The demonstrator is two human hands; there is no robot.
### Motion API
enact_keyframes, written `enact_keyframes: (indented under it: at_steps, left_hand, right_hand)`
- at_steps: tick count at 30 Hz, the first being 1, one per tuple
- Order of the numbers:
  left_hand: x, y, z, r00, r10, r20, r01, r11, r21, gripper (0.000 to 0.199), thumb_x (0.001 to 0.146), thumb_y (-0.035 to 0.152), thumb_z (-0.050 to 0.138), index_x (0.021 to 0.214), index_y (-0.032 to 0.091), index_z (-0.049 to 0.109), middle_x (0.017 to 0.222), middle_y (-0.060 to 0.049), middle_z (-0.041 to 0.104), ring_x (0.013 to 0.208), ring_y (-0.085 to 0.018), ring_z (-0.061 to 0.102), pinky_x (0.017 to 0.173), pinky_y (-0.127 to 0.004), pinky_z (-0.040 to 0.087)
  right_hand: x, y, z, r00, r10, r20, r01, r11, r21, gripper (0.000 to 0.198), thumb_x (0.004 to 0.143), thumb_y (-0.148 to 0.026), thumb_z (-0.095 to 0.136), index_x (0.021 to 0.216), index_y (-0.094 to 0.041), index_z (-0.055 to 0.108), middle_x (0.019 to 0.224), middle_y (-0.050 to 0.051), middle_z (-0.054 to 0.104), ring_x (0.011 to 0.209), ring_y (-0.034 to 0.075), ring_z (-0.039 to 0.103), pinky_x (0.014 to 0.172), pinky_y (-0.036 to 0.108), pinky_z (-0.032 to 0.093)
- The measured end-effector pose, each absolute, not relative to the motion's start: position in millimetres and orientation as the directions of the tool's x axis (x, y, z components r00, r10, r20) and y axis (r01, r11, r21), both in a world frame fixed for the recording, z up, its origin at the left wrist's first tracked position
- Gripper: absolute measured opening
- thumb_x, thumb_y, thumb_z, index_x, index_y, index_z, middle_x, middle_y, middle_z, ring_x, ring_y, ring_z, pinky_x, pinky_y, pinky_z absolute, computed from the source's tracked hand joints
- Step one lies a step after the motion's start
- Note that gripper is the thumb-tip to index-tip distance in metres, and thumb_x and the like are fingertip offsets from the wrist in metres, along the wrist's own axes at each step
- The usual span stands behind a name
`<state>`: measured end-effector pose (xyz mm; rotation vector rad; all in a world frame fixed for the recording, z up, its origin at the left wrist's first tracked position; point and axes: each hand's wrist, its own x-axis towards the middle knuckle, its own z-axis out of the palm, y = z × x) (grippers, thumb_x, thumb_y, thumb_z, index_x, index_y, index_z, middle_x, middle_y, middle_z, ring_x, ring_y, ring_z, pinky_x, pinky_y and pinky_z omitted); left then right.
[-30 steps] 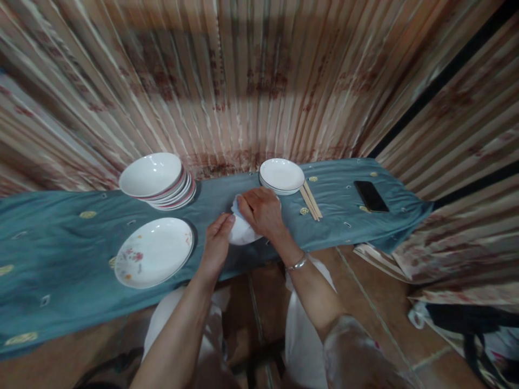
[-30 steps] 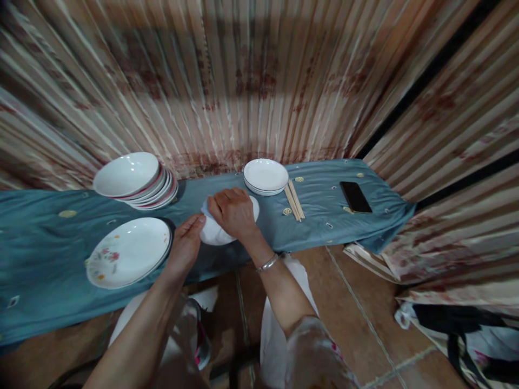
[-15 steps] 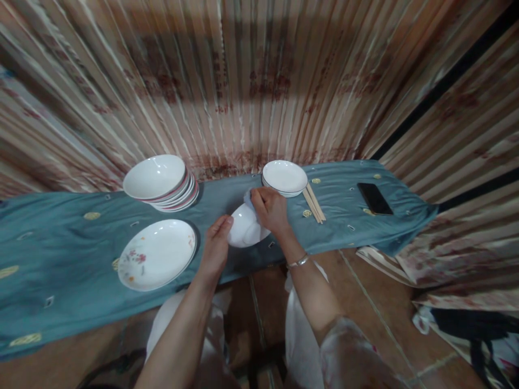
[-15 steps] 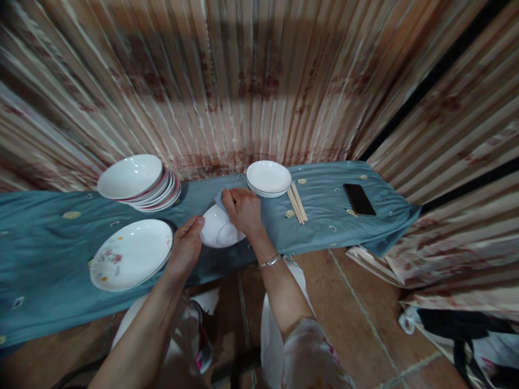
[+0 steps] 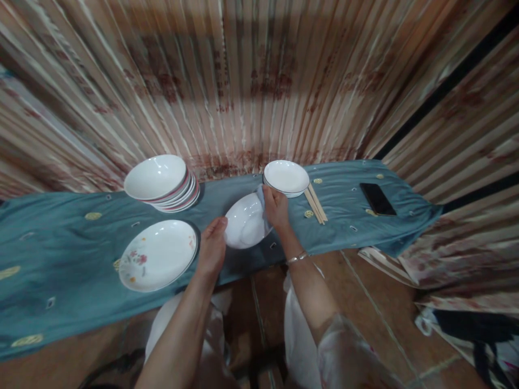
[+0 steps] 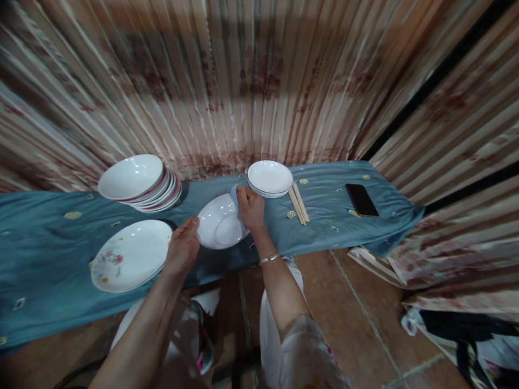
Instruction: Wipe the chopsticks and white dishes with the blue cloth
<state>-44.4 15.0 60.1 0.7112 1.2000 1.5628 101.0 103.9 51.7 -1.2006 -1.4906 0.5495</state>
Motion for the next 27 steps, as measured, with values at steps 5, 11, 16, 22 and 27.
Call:
enact_keyframes:
  at_steps: [5, 11, 16, 22, 27]
  left_hand:
    - [-48.5, 17.1, 55.0, -0.315, 0.938, -0.143, -0.418, -0.002, 0.908, 0.031, 0.061, 0.041, 0.076, 0.071, 0.015, 0.061, 0.062, 0.001, 0.062, 0.067, -0.014, 0.059, 0.063, -0.024, 0.043]
    - [-57.0, 19.4, 48.0, -0.306, 0.936, -0.173, -0.501, -0.004, 0.866, 0.026, 0.063, 0.035, 0.075, 0.074, 0.016, 0.061, 0.067, -0.001, 0.066, 0.072, -0.016, 0.062, 0.073, -0.027, 0.047]
    - [-68.6, 23.2, 35.9, -0.348, 0.914, -0.208, -0.506, 0.003, 0.863, 0.017, 0.070, 0.029, 0.070, 0.078, 0.016, 0.063, 0.078, -0.004, 0.069, 0.086, -0.018, 0.064, 0.084, -0.029, 0.047]
    - [-74.0, 24.8, 26.4, -0.341, 0.895, -0.287, -0.616, 0.018, 0.788, 0.013, 0.079, 0.022, 0.061, 0.087, 0.014, 0.066, 0.087, -0.009, 0.072, 0.106, -0.023, 0.060, 0.095, -0.034, 0.045]
    - [-72.9, 27.2, 20.4, -0.295, 0.902, -0.314, -0.702, 0.018, 0.712, 0.021, 0.083, 0.021, 0.056, 0.101, 0.013, 0.066, 0.089, -0.009, 0.074, 0.110, -0.024, 0.060, 0.097, -0.036, 0.045]
  right_hand:
    - [101.7, 112.4, 31.5, 0.200, 0.917, 0.346, 0.270, 0.288, -0.919, 0.044, 0.092, -0.044, 0.037, 0.052, -0.025, 0.040, 0.052, -0.002, 0.037, 0.056, 0.016, 0.039, 0.061, 0.031, 0.037]
    - [94.1, 113.5, 10.4, 0.243, 0.926, 0.288, 0.286, 0.216, -0.934, 0.041, 0.094, -0.041, 0.032, 0.066, -0.022, 0.054, 0.069, 0.006, 0.061, 0.072, 0.019, 0.056, 0.076, 0.035, 0.045]
    - [76.7, 103.7, -5.8, 0.241, 0.896, 0.373, 0.336, 0.284, -0.898, 0.047, 0.096, -0.042, 0.026, 0.119, -0.012, 0.055, 0.122, 0.017, 0.061, 0.115, 0.019, 0.055, 0.100, 0.038, 0.042]
    - [62.0, 87.4, -21.0, 0.095, 0.879, 0.467, 0.502, 0.363, -0.785, 0.054, 0.097, -0.037, 0.024, 0.138, -0.006, 0.039, 0.143, 0.019, 0.043, 0.137, 0.021, 0.035, 0.113, 0.044, 0.029]
    - [55.4, 70.7, -27.2, -0.023, 0.859, 0.511, 0.647, 0.402, -0.648, 0.054, 0.098, -0.034, 0.025, 0.145, -0.008, 0.029, 0.152, 0.019, 0.028, 0.143, 0.024, 0.021, 0.113, 0.051, 0.027]
